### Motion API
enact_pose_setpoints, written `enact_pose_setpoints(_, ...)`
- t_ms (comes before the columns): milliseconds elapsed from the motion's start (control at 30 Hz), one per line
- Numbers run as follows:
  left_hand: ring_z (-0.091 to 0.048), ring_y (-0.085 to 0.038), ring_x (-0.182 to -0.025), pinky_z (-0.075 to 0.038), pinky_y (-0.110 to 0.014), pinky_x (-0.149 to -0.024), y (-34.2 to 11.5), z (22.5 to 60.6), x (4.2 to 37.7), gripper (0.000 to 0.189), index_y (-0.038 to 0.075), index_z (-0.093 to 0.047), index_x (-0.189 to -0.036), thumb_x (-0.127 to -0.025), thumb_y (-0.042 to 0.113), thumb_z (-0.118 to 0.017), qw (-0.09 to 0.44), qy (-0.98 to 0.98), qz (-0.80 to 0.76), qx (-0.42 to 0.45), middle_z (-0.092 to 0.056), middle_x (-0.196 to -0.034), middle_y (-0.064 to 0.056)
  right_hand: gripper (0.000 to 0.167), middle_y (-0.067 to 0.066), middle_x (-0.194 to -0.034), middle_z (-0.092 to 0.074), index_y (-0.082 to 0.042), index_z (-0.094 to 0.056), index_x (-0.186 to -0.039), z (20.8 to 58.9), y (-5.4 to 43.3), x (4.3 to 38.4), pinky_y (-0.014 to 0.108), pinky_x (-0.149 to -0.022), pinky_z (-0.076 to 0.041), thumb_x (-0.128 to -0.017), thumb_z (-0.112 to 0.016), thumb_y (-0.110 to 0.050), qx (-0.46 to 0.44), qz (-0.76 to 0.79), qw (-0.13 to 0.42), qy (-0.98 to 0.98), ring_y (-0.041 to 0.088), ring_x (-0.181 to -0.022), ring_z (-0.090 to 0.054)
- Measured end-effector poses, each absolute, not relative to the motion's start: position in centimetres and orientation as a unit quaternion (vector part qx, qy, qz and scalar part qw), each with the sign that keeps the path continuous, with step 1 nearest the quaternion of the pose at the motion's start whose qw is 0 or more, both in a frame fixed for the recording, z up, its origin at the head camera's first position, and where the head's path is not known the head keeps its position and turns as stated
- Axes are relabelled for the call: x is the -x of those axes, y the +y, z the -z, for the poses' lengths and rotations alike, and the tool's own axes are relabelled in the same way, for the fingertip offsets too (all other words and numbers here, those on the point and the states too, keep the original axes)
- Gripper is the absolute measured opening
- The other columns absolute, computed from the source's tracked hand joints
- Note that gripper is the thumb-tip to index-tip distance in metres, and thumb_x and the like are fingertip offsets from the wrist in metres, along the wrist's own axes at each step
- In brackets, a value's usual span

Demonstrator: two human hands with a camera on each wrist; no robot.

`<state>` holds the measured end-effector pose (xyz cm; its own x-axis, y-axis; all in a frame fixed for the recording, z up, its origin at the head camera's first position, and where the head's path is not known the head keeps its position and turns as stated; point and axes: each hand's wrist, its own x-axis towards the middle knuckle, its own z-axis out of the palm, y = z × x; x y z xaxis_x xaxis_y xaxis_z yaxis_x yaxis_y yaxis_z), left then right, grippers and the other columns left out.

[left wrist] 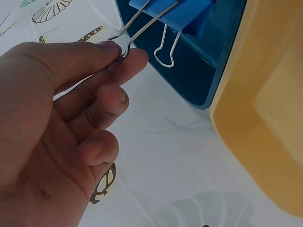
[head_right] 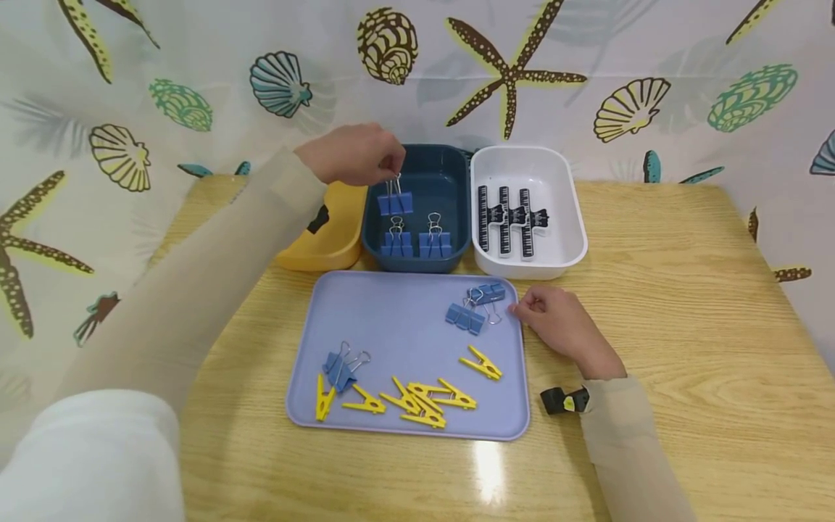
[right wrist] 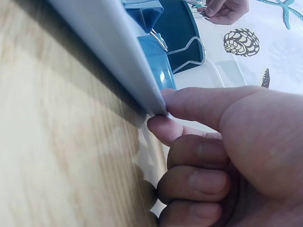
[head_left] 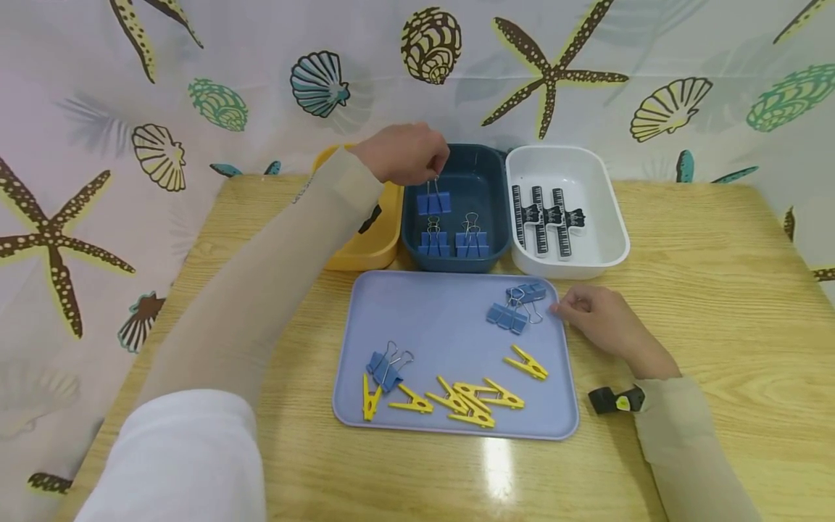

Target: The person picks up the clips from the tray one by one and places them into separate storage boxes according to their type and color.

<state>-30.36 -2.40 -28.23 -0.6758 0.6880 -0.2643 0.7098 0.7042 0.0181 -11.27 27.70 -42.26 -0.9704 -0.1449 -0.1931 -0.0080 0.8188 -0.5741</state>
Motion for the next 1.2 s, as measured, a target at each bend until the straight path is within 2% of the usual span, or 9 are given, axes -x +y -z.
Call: enact_pose_setpoints(1200, -0.059, -0.025, -0.093, -0.051, -0.039, -0.088, -2.3, 29.5, 31.0, 0.024, 0.006, -0.068, -0.109, -0.096, 0.011, -0.048, 0.119, 0.917, 0.027, -0.38, -0.068, -0.107, -0.009, 0.027, -0.005, -0.059, -0.047, -0.007, -0.067, -0.087, 42.0, 27.7, 11.2, 0.026, -0.062, -0.038, -0.094, -0.06, -0.032, 0.04, 0.301, 0.116, 0.946, 0.015, -0.068, -0.046)
